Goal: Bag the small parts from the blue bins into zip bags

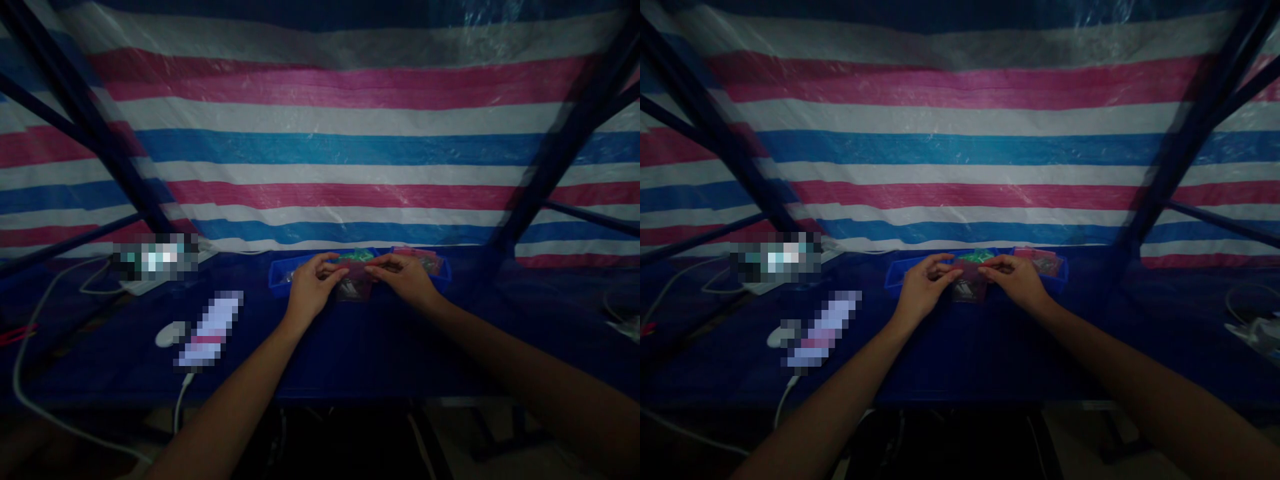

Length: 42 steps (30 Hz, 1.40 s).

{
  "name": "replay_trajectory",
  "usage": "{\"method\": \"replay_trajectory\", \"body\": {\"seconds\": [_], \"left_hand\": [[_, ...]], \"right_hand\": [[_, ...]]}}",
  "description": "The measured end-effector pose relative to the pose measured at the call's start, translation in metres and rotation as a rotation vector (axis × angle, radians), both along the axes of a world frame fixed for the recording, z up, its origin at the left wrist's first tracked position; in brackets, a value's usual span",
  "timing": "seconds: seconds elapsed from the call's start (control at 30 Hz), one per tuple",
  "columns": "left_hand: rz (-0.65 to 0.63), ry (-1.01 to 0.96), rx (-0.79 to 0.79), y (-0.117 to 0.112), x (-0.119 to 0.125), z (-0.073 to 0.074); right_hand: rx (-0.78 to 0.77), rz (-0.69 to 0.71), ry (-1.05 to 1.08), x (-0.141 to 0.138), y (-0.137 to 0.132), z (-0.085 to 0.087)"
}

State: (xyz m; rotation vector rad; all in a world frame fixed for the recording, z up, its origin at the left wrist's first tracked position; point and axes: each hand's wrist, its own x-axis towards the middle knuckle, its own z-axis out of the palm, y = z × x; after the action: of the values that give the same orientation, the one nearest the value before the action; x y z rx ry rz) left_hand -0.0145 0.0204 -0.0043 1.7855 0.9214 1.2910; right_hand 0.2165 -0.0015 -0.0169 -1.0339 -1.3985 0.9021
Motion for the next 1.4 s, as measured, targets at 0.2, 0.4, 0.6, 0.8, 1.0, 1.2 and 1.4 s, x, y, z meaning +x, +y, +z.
{"method": "replay_trajectory", "body": {"seconds": [0.2,0.4,0.6,0.8,1.0,1.2,1.4], "left_hand": [[-0.007,-0.015,-0.007,0.003,-0.001,-0.004],[0.003,-0.041,-0.007,0.003,-0.001,-0.005],[0.003,-0.037,-0.020,0.001,-0.001,0.000],[0.008,-0.023,-0.002,0.003,-0.001,-0.004],[0.043,-0.013,0.082,0.003,-0.001,-0.007],[0.078,0.176,0.222,-0.003,-0.001,-0.001],[-0.171,0.224,0.303,-0.019,0.006,0.007]], "right_hand": [[0.016,0.003,0.062,0.001,0.000,0.000],[0.008,0.003,0.041,0.003,0.000,0.001],[0.006,-0.003,0.045,0.003,0.000,0.003],[0.022,-0.004,0.075,0.002,0.001,0.002],[0.105,-0.012,0.062,-0.001,-0.003,0.004],[0.256,-0.018,-0.158,-0.006,-0.017,0.011],[0.346,0.052,-0.309,-0.012,-0.028,0.015]]}}
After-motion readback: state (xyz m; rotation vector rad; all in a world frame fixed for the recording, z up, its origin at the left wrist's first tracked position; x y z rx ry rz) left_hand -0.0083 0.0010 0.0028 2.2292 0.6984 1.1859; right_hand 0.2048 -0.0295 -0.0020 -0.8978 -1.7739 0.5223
